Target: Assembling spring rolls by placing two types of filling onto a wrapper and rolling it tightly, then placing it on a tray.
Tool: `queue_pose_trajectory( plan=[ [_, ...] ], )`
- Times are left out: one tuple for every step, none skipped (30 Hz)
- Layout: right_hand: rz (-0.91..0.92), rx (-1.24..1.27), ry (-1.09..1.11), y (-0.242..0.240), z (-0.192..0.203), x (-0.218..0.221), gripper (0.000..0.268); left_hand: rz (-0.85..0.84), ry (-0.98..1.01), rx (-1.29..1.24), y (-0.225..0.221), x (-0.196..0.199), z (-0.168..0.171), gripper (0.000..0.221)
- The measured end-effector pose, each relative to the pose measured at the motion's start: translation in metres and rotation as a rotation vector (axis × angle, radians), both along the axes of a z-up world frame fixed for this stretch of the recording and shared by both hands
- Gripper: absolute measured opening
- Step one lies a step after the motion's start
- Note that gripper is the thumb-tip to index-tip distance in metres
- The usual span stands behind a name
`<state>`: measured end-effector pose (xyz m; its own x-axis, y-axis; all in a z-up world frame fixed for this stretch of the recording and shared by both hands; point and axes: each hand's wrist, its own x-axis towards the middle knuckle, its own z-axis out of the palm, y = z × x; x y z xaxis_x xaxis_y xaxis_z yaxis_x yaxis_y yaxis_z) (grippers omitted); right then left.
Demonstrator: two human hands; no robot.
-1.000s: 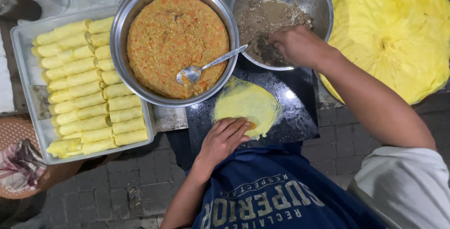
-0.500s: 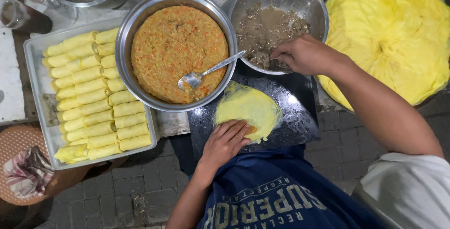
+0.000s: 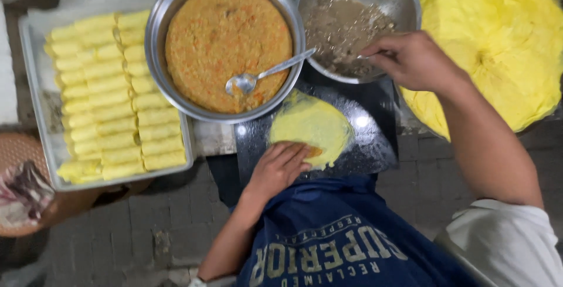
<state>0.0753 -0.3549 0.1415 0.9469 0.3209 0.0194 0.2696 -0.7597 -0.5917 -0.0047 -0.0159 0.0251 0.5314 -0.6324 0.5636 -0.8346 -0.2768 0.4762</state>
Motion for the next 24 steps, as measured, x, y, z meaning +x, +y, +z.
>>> queue_pose_trajectory(
  plan=[
    [0.080, -0.008, -0.120, -0.004, -0.005, -0.004, 0.014, -0.046, 0.032, 0.062, 0.005, -0.002, 0.003, 0.036],
    [0.097, -0.003, -0.098, 0.000, 0.001, -0.012, 0.014, -0.030, 0.055, 0.064, 0.006, 0.002, 0.008, 0.036],
    [0.105, -0.025, -0.108, 0.006, 0.006, -0.019, 0.013, -0.026, 0.063, 0.005, 0.009, 0.004, 0.013, 0.028],
    [0.113, -0.045, -0.118, 0.010, 0.012, -0.026, 0.012, -0.020, 0.069, -0.054, 0.012, 0.007, 0.018, 0.022],
    [0.129, -0.034, -0.099, 0.020, 0.008, -0.032, 0.012, -0.003, 0.088, -0.046, 0.015, 0.009, 0.018, 0.022],
    [0.159, 0.013, -0.051, 0.030, 0.006, -0.039, 0.013, 0.021, 0.073, -0.096, 0.017, 0.012, 0.019, 0.021],
    [0.178, 0.058, -0.009, 0.038, 0.005, -0.047, 0.014, 0.034, 0.052, -0.146, 0.019, 0.017, 0.019, 0.022],
    [0.183, 0.067, 0.003, 0.051, -0.008, -0.057, 0.014, 0.041, 0.064, -0.138, 0.019, 0.010, 0.009, 0.022],
    [0.127, 0.122, 0.035, 0.064, -0.018, -0.064, 0.013, 0.116, 0.079, -0.211, 0.016, 0.008, -0.001, 0.020],
    [0.071, 0.177, 0.067, 0.075, -0.027, -0.072, 0.014, 0.191, 0.095, -0.284, 0.013, 0.006, -0.010, 0.019],
    [0.066, 0.180, 0.071, 0.084, -0.033, -0.077, 0.014, 0.188, 0.100, -0.281, 0.012, 0.005, -0.007, 0.019],
    [0.077, 0.174, 0.107, 0.093, -0.038, -0.083, 0.015, 0.185, 0.069, -0.300, 0.010, 0.004, -0.004, 0.018],
    [0.090, 0.167, 0.143, 0.102, -0.043, -0.087, 0.017, 0.184, 0.037, -0.321, 0.008, 0.003, -0.001, 0.016],
    [0.087, 0.169, 0.147, 0.108, -0.048, -0.093, 0.017, 0.183, 0.041, -0.319, 0.009, 0.002, -0.001, 0.016],
    [0.100, 0.145, 0.078, 0.113, -0.053, -0.097, 0.014, 0.189, -0.024, -0.246, 0.009, 0.002, 0.000, 0.015],
    [0.112, 0.120, 0.009, 0.119, -0.057, -0.102, 0.011, 0.195, -0.089, -0.173, 0.008, 0.002, 0.000, 0.014],
    [0.111, 0.119, 0.010, 0.121, -0.062, -0.106, 0.011, 0.194, -0.088, -0.174, 0.008, 0.002, 0.002, 0.014],
    [0.107, 0.071, -0.034, 0.124, -0.067, -0.110, 0.013, 0.195, -0.116, -0.106, 0.007, 0.002, 0.004, 0.015],
    [0.104, 0.023, -0.077, 0.126, -0.071, -0.113, 0.015, 0.198, -0.143, -0.039, 0.006, 0.002, 0.006, 0.017],
    [0.105, 0.022, -0.076, 0.128, -0.074, -0.118, 0.015, 0.199, -0.142, -0.040, 0.006, 0.000, 0.004, 0.017],
    [0.086, -0.018, -0.133, 0.129, -0.076, -0.121, 0.015, 0.197, -0.143, -0.020, 0.006, 0.000, 0.002, 0.018],
    [0.067, -0.058, -0.190, 0.131, -0.079, -0.125, 0.016, 0.195, -0.144, 0.000, 0.006, -0.001, 0.000, 0.019],
    [0.065, -0.057, -0.188, 0.130, -0.084, -0.130, 0.016, 0.192, -0.143, 0.001, 0.006, -0.001, -0.001, 0.019],
    [0.041, -0.089, -0.221, 0.128, -0.090, -0.134, 0.017, 0.187, -0.138, -0.010, 0.007, -0.002, -0.002, 0.016]
  ],
)
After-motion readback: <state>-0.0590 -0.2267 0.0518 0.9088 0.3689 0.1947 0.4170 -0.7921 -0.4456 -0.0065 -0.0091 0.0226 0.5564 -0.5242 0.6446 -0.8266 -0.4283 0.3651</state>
